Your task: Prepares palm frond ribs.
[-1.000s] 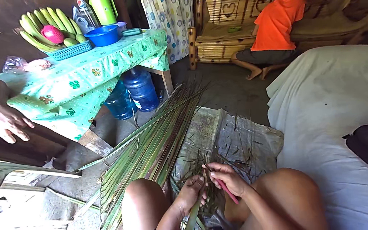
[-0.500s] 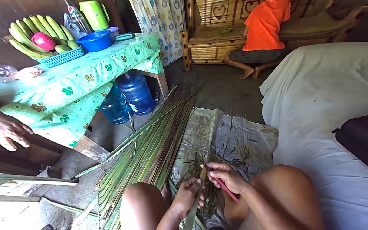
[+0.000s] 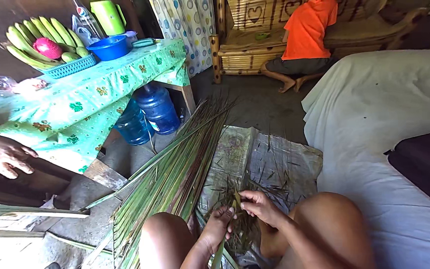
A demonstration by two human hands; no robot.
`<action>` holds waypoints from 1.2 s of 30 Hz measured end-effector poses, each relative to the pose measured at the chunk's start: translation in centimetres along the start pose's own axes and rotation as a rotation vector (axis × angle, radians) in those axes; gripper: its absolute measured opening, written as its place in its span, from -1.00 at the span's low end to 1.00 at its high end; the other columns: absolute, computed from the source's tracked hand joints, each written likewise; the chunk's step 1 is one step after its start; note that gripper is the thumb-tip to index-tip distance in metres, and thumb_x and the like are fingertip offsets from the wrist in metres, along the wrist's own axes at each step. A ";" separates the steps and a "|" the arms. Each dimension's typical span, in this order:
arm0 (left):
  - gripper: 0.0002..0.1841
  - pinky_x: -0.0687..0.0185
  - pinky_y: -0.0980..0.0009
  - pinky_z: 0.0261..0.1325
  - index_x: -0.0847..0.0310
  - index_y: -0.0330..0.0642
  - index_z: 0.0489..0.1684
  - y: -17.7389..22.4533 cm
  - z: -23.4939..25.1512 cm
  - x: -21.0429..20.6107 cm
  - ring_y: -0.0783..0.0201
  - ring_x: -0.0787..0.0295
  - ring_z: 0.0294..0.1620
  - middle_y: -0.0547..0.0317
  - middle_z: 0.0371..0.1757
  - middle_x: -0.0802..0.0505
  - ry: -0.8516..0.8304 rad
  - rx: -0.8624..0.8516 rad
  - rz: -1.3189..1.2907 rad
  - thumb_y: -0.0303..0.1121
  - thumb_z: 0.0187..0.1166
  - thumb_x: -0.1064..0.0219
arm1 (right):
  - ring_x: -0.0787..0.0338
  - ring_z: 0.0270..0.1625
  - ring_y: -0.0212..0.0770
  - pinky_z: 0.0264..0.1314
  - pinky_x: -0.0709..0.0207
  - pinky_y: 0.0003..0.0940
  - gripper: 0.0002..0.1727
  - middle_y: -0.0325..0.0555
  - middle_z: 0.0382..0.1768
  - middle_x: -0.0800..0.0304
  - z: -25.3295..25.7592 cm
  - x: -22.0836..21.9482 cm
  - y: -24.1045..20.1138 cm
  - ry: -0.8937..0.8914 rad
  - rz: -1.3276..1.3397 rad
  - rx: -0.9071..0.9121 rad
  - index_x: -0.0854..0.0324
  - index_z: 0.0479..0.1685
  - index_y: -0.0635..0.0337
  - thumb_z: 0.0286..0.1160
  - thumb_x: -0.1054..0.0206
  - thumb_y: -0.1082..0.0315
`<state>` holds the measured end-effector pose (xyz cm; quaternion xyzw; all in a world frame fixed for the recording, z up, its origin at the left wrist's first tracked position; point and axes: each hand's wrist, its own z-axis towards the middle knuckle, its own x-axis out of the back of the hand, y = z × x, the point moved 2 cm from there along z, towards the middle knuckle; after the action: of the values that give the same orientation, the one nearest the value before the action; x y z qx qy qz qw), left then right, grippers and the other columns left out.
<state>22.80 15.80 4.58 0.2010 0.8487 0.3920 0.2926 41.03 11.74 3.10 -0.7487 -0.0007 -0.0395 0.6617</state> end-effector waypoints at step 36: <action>-0.70 -0.29 0.70 -0.70 -0.53 -0.22 -0.18 -0.1 -0.8 0.4 0.59 -0.32 -0.80 0.40 -0.70 -0.49 -0.001 -0.013 0.025 -0.37 0.90 0.10 | -0.58 -0.54 -0.51 -0.48 -0.48 -0.61 -0.63 -0.24 -0.38 -0.76 1.4 1.3 0.5 0.190 0.035 -0.022 -0.66 0.30 0.40 0.53 -0.25 0.51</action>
<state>22.01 15.54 4.79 0.2099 0.8435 0.4009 0.2893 42.45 12.97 2.53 -0.7487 0.0757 -0.0989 0.6510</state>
